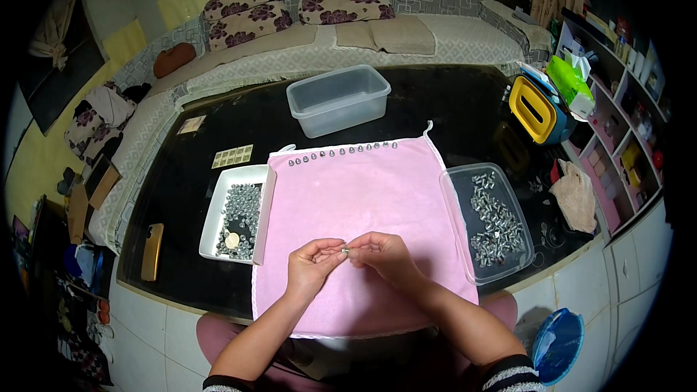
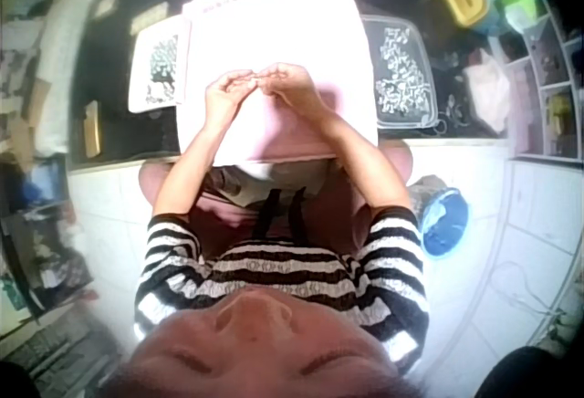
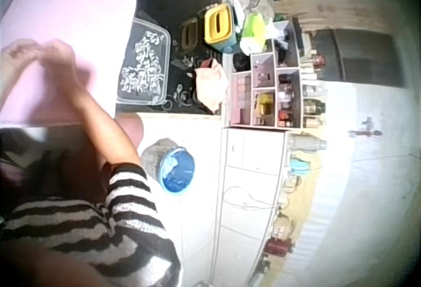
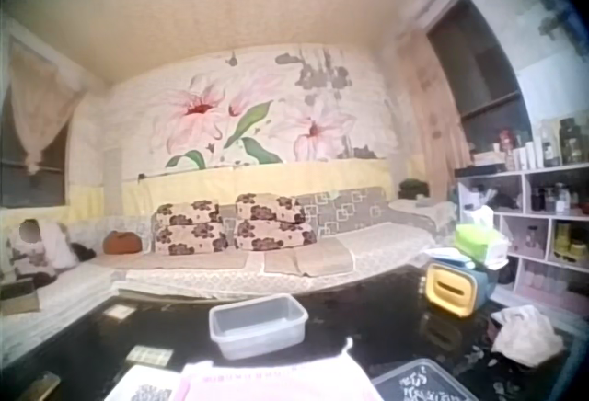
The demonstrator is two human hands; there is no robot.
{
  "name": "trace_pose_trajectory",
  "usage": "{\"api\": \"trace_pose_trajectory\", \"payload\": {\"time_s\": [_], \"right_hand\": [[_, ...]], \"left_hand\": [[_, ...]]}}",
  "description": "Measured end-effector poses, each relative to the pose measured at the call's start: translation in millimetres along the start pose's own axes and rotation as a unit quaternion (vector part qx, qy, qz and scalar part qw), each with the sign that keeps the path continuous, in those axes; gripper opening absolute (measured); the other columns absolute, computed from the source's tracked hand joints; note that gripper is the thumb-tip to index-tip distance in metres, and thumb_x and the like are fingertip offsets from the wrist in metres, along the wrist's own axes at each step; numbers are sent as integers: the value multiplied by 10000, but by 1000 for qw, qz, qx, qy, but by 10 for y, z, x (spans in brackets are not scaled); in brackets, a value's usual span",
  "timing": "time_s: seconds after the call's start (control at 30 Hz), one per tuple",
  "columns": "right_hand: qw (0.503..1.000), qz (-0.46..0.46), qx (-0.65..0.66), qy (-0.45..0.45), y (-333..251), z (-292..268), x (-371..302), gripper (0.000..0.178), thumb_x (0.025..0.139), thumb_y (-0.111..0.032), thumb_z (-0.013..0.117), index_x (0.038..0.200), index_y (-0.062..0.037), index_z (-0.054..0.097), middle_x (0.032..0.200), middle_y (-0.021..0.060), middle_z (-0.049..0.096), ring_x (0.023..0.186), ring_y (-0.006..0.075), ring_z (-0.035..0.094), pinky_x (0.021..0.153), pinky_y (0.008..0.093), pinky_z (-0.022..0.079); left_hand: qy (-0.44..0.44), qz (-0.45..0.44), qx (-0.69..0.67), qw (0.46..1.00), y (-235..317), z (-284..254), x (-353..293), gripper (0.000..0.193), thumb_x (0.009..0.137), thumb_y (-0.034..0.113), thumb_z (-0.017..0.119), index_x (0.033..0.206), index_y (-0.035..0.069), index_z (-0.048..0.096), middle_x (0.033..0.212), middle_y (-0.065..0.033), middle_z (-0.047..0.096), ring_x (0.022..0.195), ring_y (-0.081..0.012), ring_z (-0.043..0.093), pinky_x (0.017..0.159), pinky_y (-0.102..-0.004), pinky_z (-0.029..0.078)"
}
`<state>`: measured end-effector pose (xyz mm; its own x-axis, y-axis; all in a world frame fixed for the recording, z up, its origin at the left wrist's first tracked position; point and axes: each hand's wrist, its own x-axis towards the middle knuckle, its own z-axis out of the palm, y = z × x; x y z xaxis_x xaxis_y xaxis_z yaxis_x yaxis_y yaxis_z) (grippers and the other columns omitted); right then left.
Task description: The person assembles small metal components by hand, taking a bolt and a washer from separate containers, combining them, and placing the assembly on a pink cloth.
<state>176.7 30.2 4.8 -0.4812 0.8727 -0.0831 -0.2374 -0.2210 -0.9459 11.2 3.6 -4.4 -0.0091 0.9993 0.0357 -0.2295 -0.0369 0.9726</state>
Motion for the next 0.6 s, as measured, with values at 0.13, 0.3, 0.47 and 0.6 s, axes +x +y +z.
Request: {"api": "trace_pose_trajectory", "payload": {"time_s": [0.13,0.3,0.47,0.6], "right_hand": [[1000,5,12,7,21,9,-2,222,804,-121,603,941,50,572,787,69,590,696,97,539,656,213,446],[1000,15,13,24,31,21,4,223,813,-135,591,931,54,580,782,76,595,689,104,543,660,218,451],[999,32,26,27,7,21,12,234,814,-152,592,923,55,583,778,79,596,693,106,546,663,219,450],[1000,16,13,15,-7,21,-2,249,817,-171,589,928,52,583,778,78,595,698,106,546,667,219,447]], "left_hand": [[5,12,19,1000,5,5,-5,178,749,-73,608,922,-56,569,881,-140,619,800,-158,609,746,-256,514],[25,17,67,997,19,30,-31,166,749,-74,609,910,-61,570,858,-130,623,761,-147,613,721,-240,516],[21,40,100,994,18,33,-40,159,748,-63,618,901,-60,575,837,-117,623,755,-131,608,696,-221,514],[20,52,91,994,-27,20,-27,160,748,-59,622,901,-56,577,835,-111,622,753,-125,605,688,-215,512]]}}
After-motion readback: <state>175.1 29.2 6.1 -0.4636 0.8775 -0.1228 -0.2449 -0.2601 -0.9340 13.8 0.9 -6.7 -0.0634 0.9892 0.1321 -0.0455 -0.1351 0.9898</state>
